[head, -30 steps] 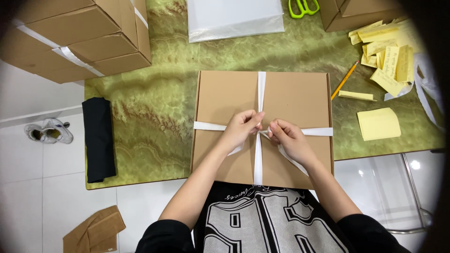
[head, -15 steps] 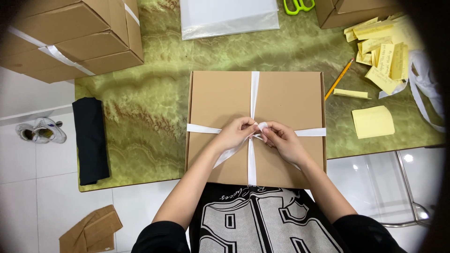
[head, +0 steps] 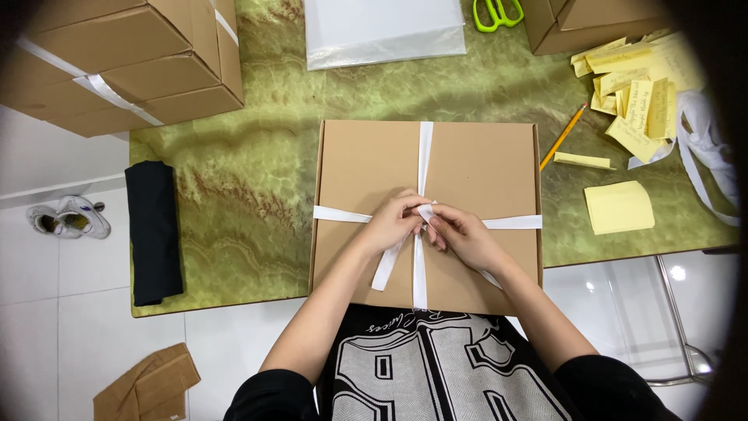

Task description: The person places a rolled black garment into a plastic bag, puts the bag into a cardboard box, and ties a white ribbon around the box.

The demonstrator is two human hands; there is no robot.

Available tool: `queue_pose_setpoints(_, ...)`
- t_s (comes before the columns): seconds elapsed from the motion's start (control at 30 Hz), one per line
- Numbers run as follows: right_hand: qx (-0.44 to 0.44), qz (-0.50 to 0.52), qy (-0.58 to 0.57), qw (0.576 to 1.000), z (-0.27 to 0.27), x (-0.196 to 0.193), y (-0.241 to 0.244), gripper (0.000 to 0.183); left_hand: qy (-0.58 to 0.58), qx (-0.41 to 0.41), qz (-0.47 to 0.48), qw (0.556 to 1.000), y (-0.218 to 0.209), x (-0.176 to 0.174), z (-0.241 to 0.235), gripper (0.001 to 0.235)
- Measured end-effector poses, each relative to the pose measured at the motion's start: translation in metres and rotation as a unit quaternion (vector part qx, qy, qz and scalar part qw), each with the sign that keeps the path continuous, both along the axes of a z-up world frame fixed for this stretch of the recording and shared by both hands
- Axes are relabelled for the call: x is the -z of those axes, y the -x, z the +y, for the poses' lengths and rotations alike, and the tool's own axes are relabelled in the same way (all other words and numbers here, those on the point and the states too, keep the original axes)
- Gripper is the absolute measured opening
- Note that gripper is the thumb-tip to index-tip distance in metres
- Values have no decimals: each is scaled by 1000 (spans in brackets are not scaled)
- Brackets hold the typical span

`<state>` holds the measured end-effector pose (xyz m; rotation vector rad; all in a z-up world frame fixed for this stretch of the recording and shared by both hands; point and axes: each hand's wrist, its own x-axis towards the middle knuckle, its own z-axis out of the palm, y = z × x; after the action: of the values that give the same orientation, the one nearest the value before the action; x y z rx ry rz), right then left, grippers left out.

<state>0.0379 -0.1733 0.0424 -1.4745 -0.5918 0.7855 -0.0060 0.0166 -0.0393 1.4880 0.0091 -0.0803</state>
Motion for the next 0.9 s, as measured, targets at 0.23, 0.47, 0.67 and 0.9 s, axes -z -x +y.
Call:
queue_pose_setpoints(0.23,-49,-25,41,998,2,8,-9,37,43,25,26,998,5,10,0,36)
queue_pose_setpoints(0.47,-71,-87,106,988,3,6,-8,38,50,-18,55,997,8,-25,-10,18)
queue_pose_setpoints(0.67,-26,-77,59,995,-3,9,-4,34,24,-42,72,996,10,-37,-10,21)
queue_pose_setpoints(0.9,1,-5,13,1000,-9,30,-7,25,120,-75,80,987,7,-13,-4,42)
